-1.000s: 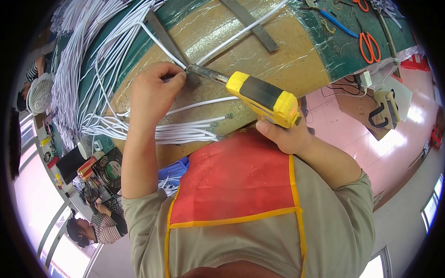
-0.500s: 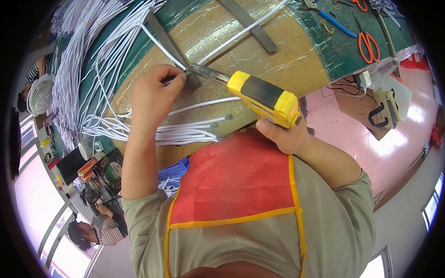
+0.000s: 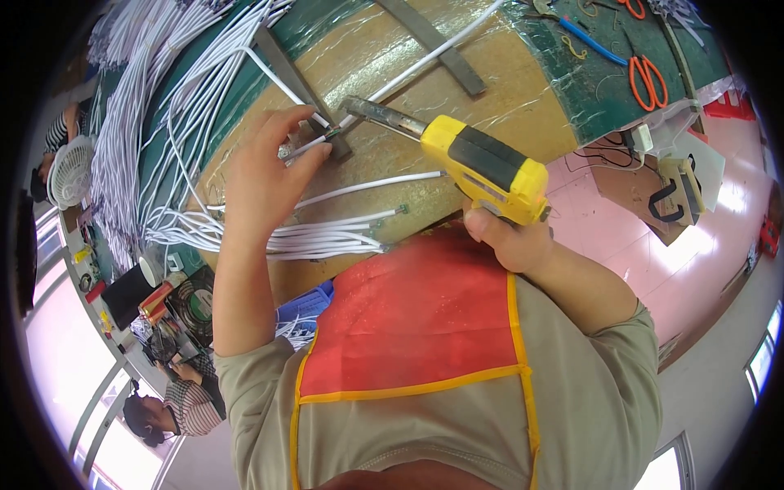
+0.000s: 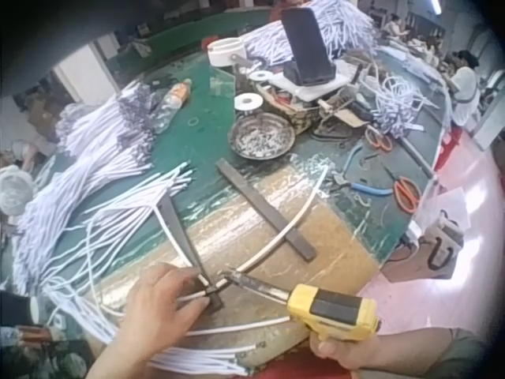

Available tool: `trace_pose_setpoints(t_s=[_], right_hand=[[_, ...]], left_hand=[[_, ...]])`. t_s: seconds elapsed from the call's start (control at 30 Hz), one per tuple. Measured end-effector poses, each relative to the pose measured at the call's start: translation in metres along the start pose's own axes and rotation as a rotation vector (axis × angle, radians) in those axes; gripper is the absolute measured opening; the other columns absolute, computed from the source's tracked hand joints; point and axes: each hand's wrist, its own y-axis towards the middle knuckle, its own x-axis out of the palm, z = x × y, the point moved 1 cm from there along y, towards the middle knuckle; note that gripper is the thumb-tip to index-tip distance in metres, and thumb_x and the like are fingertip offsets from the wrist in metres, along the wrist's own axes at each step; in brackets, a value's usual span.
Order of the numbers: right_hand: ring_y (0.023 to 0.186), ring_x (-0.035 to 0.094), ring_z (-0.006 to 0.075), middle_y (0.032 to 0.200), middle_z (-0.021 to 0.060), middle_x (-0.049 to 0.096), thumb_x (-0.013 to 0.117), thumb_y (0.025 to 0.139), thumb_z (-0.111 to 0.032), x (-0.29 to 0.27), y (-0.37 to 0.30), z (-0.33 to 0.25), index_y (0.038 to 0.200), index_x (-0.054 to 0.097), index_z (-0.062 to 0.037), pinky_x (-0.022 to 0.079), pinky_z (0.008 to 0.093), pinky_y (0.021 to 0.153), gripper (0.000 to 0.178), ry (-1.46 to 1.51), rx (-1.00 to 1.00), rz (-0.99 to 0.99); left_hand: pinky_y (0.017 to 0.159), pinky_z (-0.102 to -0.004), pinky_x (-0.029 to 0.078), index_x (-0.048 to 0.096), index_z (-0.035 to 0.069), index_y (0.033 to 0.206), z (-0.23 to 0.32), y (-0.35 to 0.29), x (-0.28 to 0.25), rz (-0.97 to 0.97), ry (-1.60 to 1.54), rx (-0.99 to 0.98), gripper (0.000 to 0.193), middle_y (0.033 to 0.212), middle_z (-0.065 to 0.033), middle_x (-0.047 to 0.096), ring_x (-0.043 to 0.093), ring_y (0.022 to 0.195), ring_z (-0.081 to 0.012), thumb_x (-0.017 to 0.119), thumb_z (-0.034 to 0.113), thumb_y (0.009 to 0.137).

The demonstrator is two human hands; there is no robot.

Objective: The person assembles and solders electrical wiring harnesses by hand at a factory workbench, using a soldering gun, scissors, and pliers to connect plastic connectors and metal clips to the wiring.

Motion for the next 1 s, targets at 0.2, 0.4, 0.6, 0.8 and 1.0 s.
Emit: trace_pose_setpoints(t_s=[0.2,0.4,0.6,0.8,1.0], right_hand=[[0.061,0.045,0.0117,0.074,0.0039,0.048,0.068,0.09,-0.032,0.0,0.001,-0.006,0.132,0.047,0.002,0.039,0.0254,0.054,0.058,0.065,-0.048,0.044],[0.061,0.046,0.0114,0.075,0.0044,0.049,0.069,0.089,-0.032,-0.001,0.001,-0.005,0.133,0.046,0.0021,0.039,0.0253,0.054,0.06,0.05,-0.019,0.019],[0.062,0.046,0.0123,0.075,0.0043,0.049,0.071,0.088,-0.033,-0.004,0.0,-0.003,0.132,0.047,0.0013,0.038,0.0257,0.053,0.061,-0.007,-0.016,-0.012],[0.059,0.043,0.0123,0.073,0.0027,0.046,0.071,0.087,-0.039,-0.001,0.004,-0.006,0.134,0.043,0.0,0.037,0.0257,0.054,0.067,0.085,-0.087,0.078],[0.059,0.044,0.012,0.073,0.0014,0.047,0.068,0.089,-0.039,-0.008,0.014,-0.021,0.136,0.041,-0.0012,0.037,0.0267,0.054,0.066,0.16,-0.161,0.111]], left_hand=[[0.104,-0.0489,0.037,0.067,0.012,0.105,-0.01,0.007,-0.002,0.122,0.334,0.431,0.035,0.112,-0.0069,0.063,0.055,0.119,-0.0283,0.069,0.011,0.07],[0.098,-0.0442,0.041,0.067,0.012,0.099,-0.02,-0.002,0.004,0.077,0.279,0.474,0.029,0.11,-0.0065,0.063,0.056,0.116,-0.0264,0.07,0.011,0.07],[0.095,-0.0421,0.043,0.068,0.012,0.1,-0.014,-0.015,0.007,0.197,0.23,0.396,0.03,0.112,-0.007,0.063,0.058,0.113,-0.0295,0.074,0.016,0.071],[0.094,-0.0442,0.044,0.068,0.011,0.103,-0.024,-0.01,0.006,0.144,0.09,0.376,0.031,0.121,-0.0078,0.061,0.056,0.117,-0.0313,0.073,0.014,0.073],[0.103,-0.0452,0.041,0.071,0.014,0.104,0.003,0.022,-0.015,0.002,0.243,0.642,0.031,0.13,-0.0078,0.058,0.05,0.127,-0.0327,0.062,0.003,0.077]])
